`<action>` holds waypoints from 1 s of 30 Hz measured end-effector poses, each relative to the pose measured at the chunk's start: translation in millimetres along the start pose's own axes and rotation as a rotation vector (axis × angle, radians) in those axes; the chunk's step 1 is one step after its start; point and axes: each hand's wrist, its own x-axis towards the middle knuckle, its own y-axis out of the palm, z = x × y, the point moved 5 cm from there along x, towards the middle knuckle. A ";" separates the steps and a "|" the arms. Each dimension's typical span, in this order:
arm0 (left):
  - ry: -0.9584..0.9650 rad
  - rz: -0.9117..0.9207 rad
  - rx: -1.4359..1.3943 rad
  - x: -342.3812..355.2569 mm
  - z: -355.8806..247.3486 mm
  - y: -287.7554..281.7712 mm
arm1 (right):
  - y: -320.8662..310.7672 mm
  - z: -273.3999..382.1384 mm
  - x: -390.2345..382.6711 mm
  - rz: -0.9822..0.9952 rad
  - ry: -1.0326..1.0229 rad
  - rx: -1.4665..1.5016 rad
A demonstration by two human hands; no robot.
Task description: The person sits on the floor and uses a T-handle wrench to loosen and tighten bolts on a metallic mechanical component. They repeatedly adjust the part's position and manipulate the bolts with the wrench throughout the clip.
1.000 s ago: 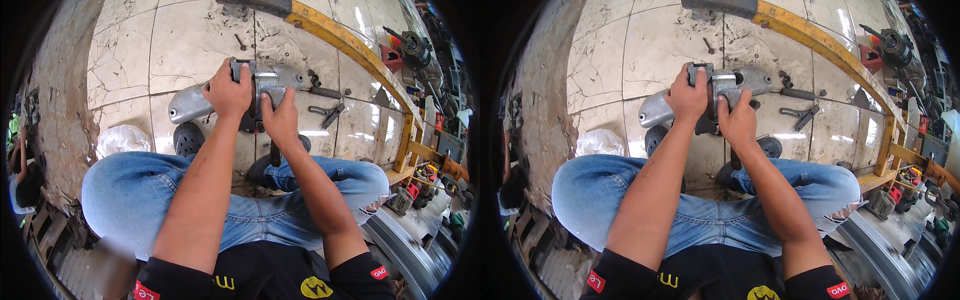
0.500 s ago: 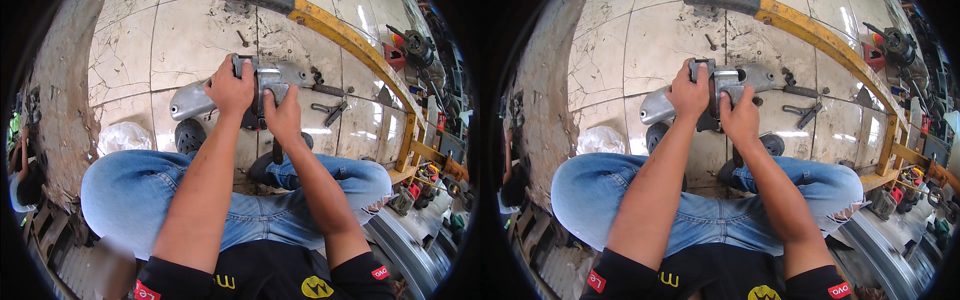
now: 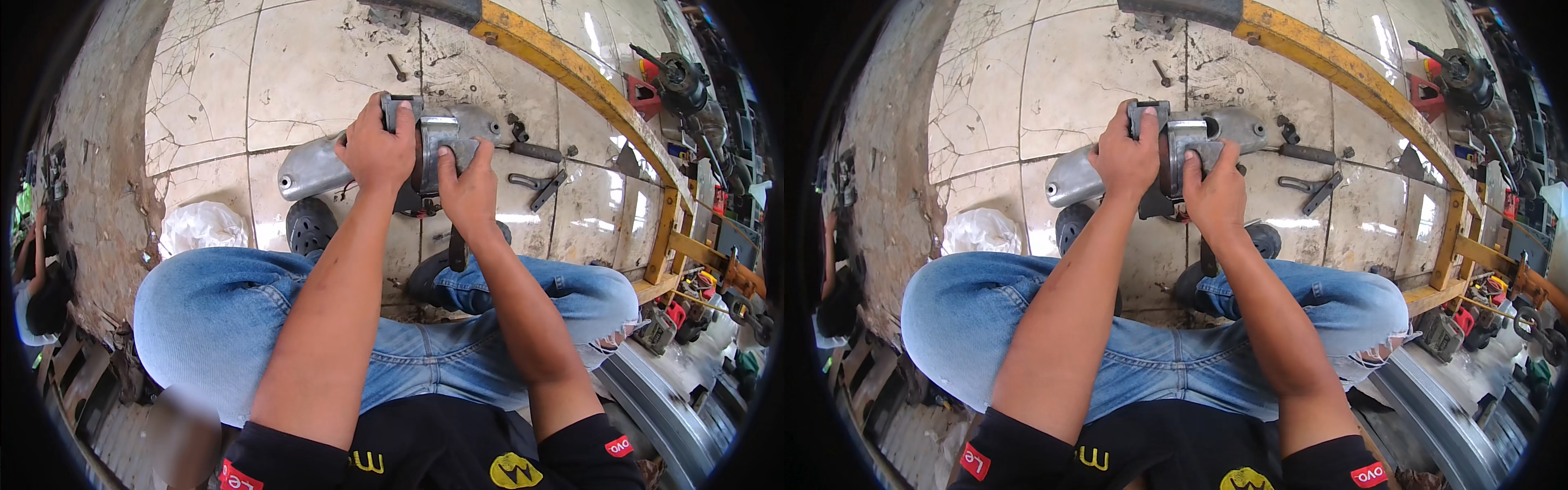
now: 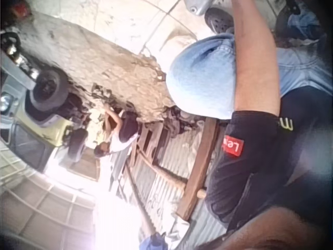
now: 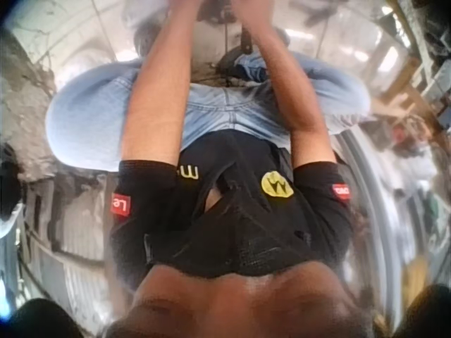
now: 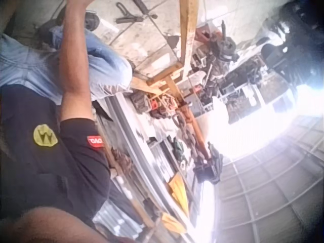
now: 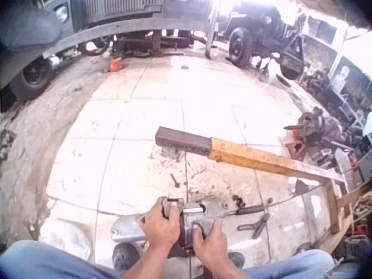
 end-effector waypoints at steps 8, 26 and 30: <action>-0.011 -0.012 0.015 2.8 4.2 3.0 | 3.2 2.1 1.1 0.025 -0.031 0.018; -0.012 0.001 0.013 0.3 4.3 1.2 | 2.9 4.2 2.5 0.071 0.000 0.007; -0.015 0.007 -0.005 -0.4 5.4 0.0 | 0.7 6.0 1.6 0.145 -0.012 -0.091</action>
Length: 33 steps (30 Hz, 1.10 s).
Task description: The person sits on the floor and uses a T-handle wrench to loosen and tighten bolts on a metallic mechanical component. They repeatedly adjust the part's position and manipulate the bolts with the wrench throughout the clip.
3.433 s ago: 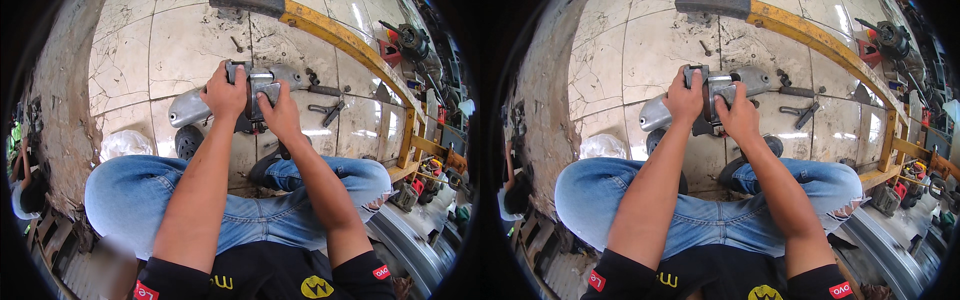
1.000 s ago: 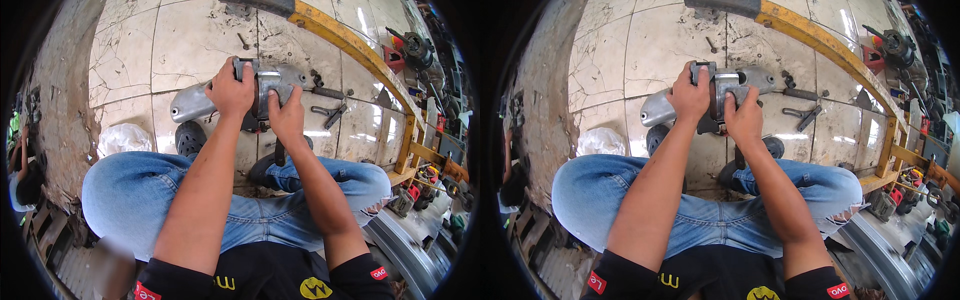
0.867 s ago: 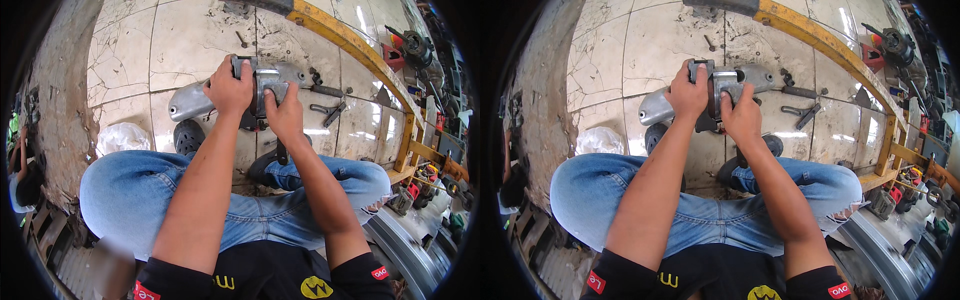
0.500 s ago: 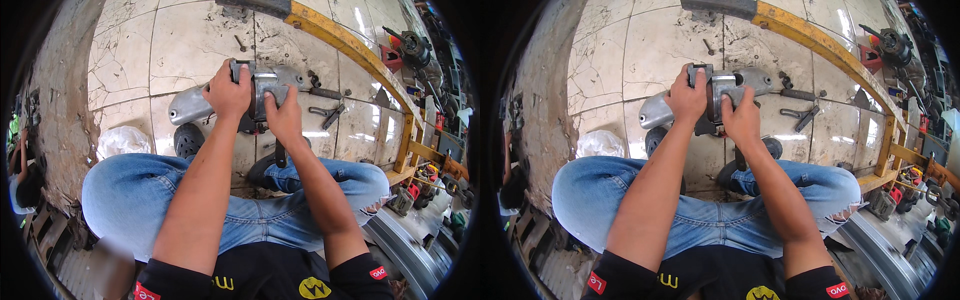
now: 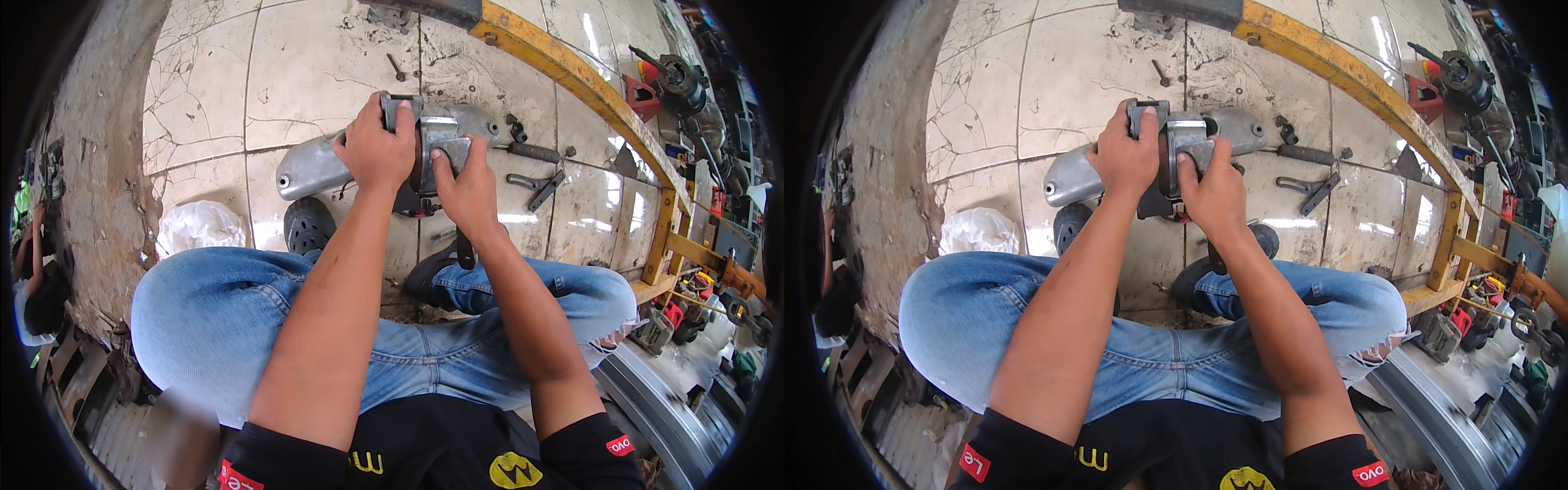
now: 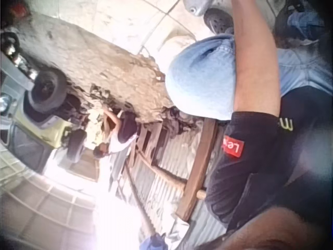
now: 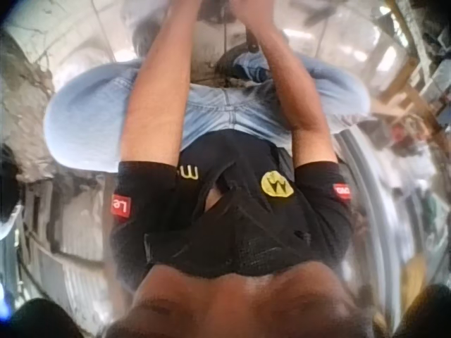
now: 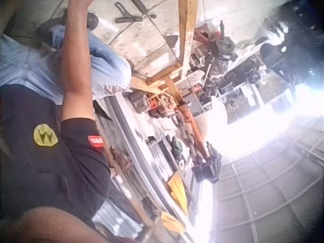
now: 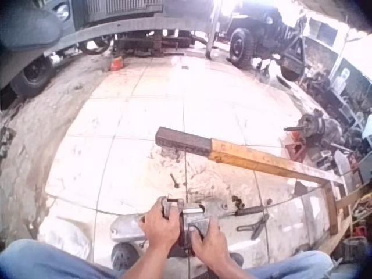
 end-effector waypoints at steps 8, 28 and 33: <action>-0.009 0.012 0.005 3.4 -3.2 1.4 | -3.6 -4.8 3.8 -0.064 -0.024 0.037; 0.004 0.012 0.018 2.2 -4.0 1.4 | 0.0 -5.3 0.7 -0.046 0.001 0.033; -0.001 0.000 0.019 2.6 -2.4 1.5 | -3.0 -3.0 3.5 -0.082 -0.051 0.056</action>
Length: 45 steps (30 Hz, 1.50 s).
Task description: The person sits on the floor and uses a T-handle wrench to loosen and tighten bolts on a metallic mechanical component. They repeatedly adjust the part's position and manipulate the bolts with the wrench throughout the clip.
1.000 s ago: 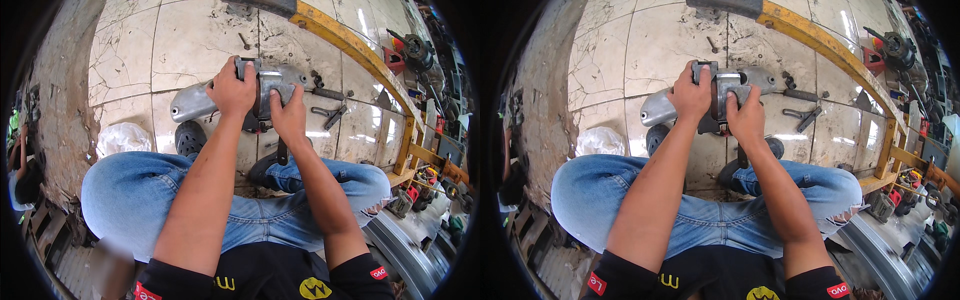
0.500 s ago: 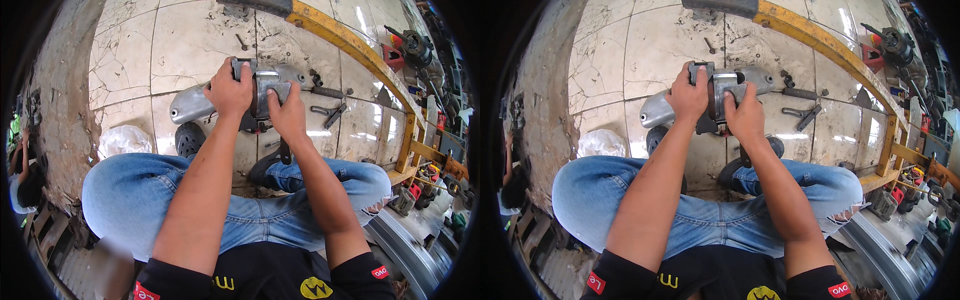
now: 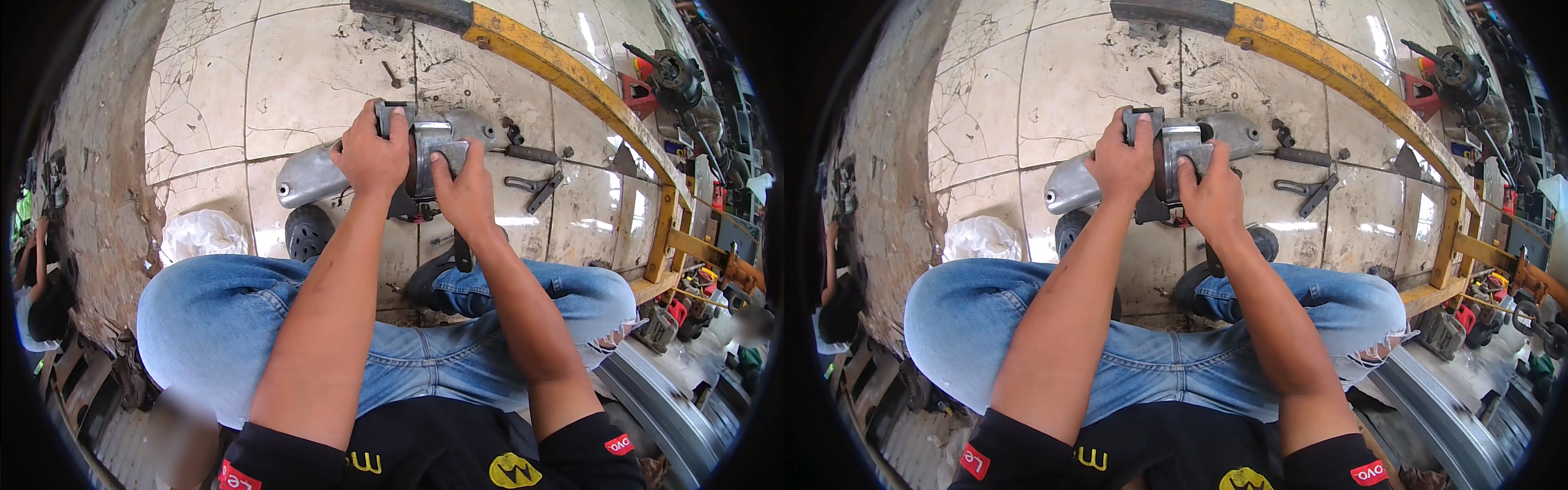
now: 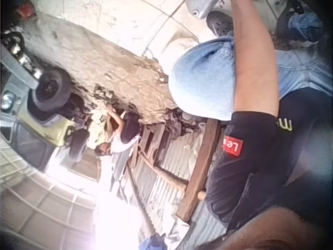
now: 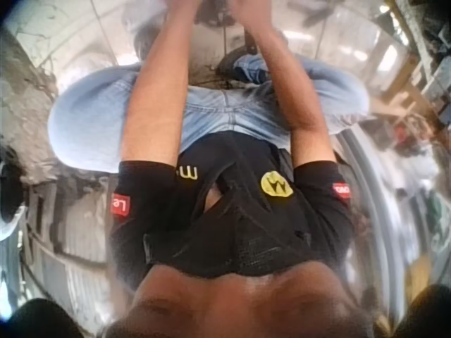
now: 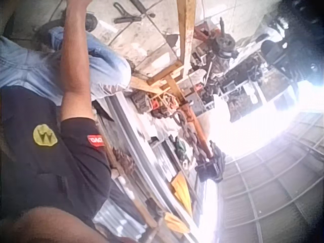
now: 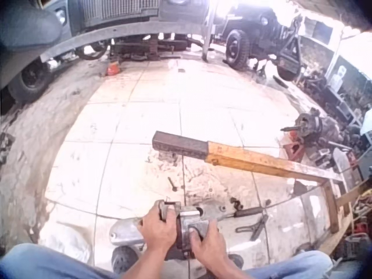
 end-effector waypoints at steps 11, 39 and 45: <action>0.009 -0.009 -0.011 -3.8 2.7 -0.9 | 3.4 0.2 -6.3 0.061 0.031 0.005; 0.014 -0.008 0.007 -1.4 -0.7 -0.7 | 0.8 -5.6 -2.4 -0.046 0.002 0.015; 0.020 -0.004 -0.011 -1.9 2.1 -1.2 | 1.9 1.1 -3.7 0.092 0.034 -0.026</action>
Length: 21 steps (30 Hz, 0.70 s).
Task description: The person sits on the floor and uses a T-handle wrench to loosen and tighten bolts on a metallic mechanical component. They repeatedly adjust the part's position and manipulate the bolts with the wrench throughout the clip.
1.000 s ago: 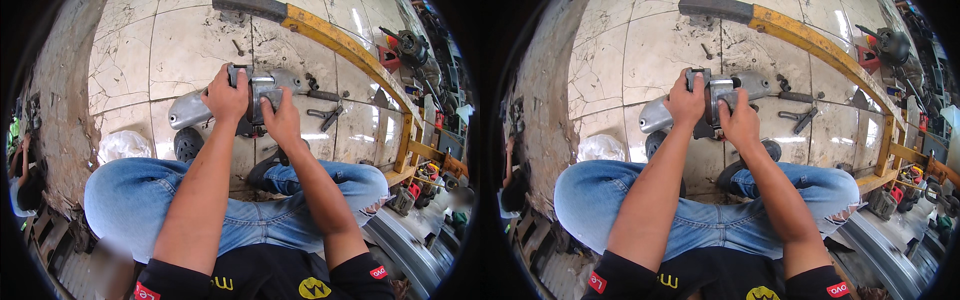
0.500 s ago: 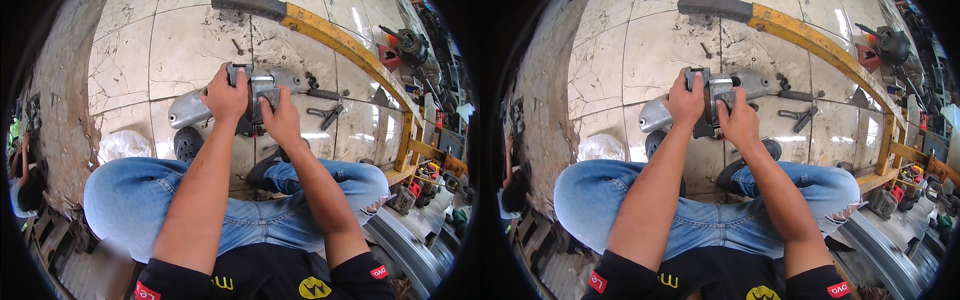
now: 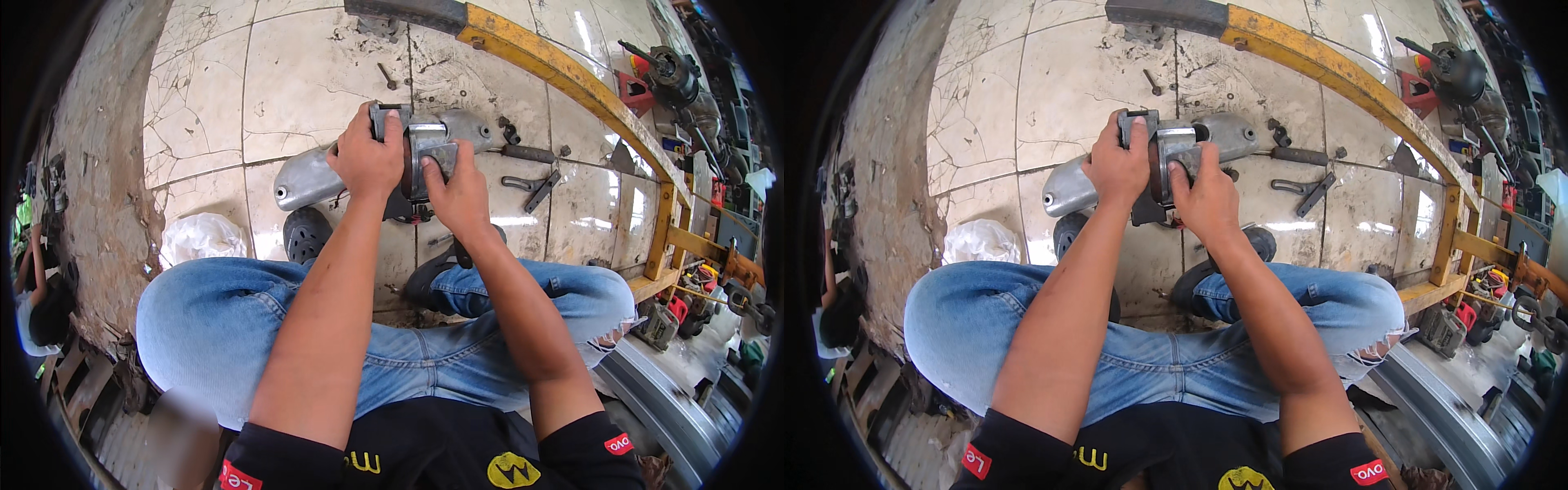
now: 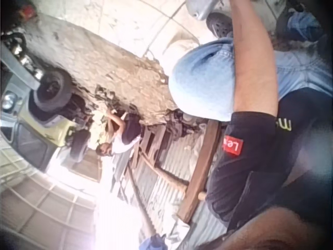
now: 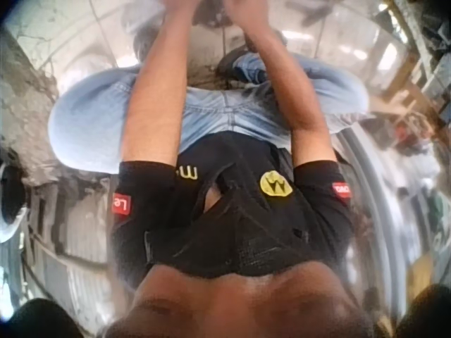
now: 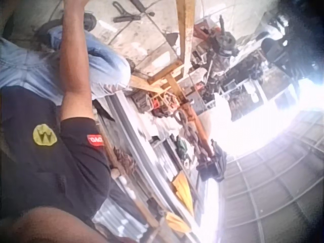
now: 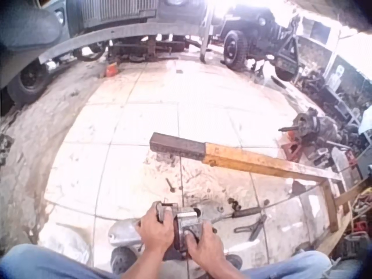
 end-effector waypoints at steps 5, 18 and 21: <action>0.000 0.004 0.009 -1.4 0.5 1.7 | 2.5 -4.3 -0.9 -0.054 0.031 0.089; -0.024 0.023 0.001 0.4 -1.3 0.9 | -5.8 -2.5 7.9 -0.089 0.052 0.113; -0.020 0.012 0.001 0.9 1.5 0.8 | -2.9 6.6 5.2 -0.011 0.006 0.041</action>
